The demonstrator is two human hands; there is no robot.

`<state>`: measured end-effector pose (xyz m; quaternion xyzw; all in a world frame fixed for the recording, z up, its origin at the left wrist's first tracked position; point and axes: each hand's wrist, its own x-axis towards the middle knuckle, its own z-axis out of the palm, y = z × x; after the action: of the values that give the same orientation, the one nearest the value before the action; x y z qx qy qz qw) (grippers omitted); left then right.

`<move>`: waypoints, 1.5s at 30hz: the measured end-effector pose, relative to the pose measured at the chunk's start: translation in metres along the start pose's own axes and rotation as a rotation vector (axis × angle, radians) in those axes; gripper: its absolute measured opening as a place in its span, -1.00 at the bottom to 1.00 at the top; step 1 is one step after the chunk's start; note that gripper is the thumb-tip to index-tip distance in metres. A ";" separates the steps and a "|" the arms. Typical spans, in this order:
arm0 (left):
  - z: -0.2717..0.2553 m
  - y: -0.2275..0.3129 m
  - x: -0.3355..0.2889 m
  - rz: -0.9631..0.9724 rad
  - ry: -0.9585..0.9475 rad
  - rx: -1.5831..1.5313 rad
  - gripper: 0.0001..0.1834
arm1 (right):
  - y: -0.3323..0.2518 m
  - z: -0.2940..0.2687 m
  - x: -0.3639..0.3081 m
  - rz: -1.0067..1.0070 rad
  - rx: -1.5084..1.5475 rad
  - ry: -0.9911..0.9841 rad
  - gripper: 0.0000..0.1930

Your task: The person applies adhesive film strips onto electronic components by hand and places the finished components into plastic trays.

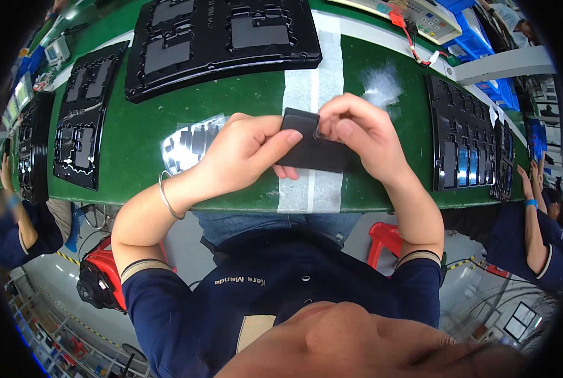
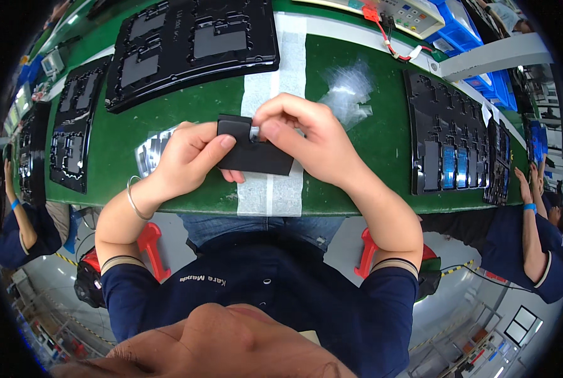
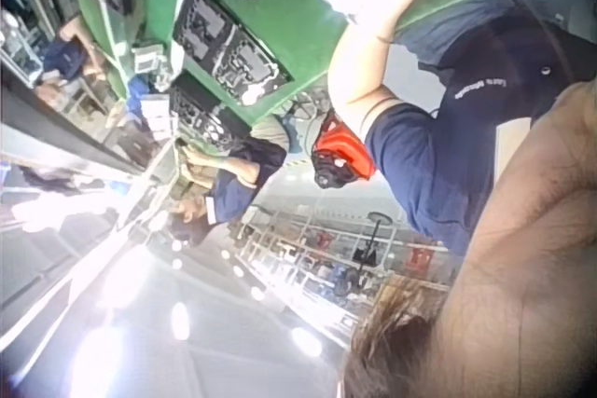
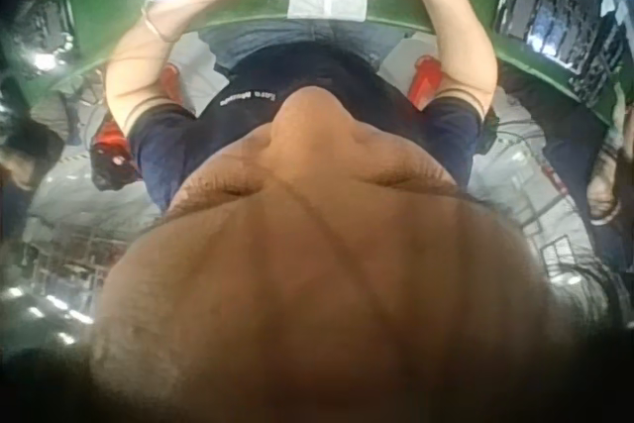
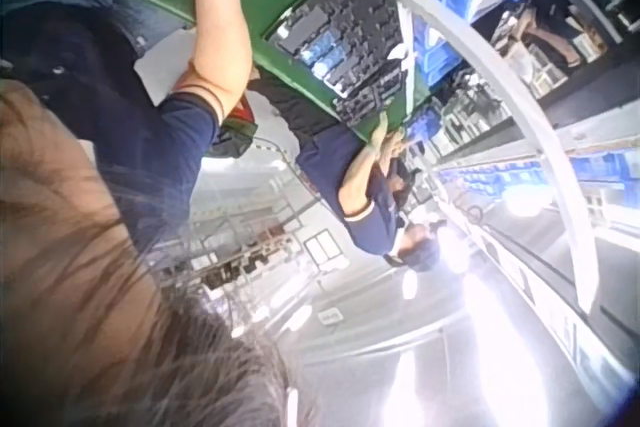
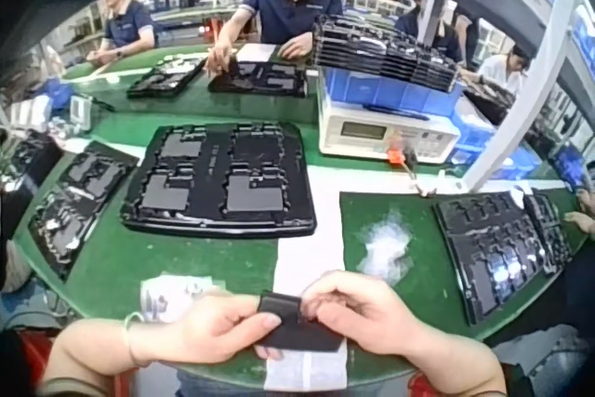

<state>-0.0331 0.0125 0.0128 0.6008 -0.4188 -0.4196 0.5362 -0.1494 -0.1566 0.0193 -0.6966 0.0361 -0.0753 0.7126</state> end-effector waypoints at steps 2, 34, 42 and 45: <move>0.003 0.003 -0.001 -0.014 -0.017 -0.014 -0.75 | -0.001 0.003 0.006 0.002 -0.013 -0.021 -0.81; 0.013 -0.011 -0.004 0.002 0.014 -0.105 -0.77 | 0.013 -0.007 -0.006 -0.261 -0.224 -0.036 -0.59; 0.015 -0.010 -0.003 0.053 -0.022 -0.036 -0.75 | 0.010 -0.008 -0.007 -0.268 -0.287 -0.064 -0.59; 0.015 -0.014 -0.002 0.055 0.005 -0.042 -0.77 | 0.011 -0.014 -0.007 -0.221 -0.294 -0.115 -0.60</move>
<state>-0.0470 0.0116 -0.0022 0.5787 -0.4250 -0.4116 0.5613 -0.1582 -0.1687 0.0074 -0.7961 -0.0709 -0.1073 0.5914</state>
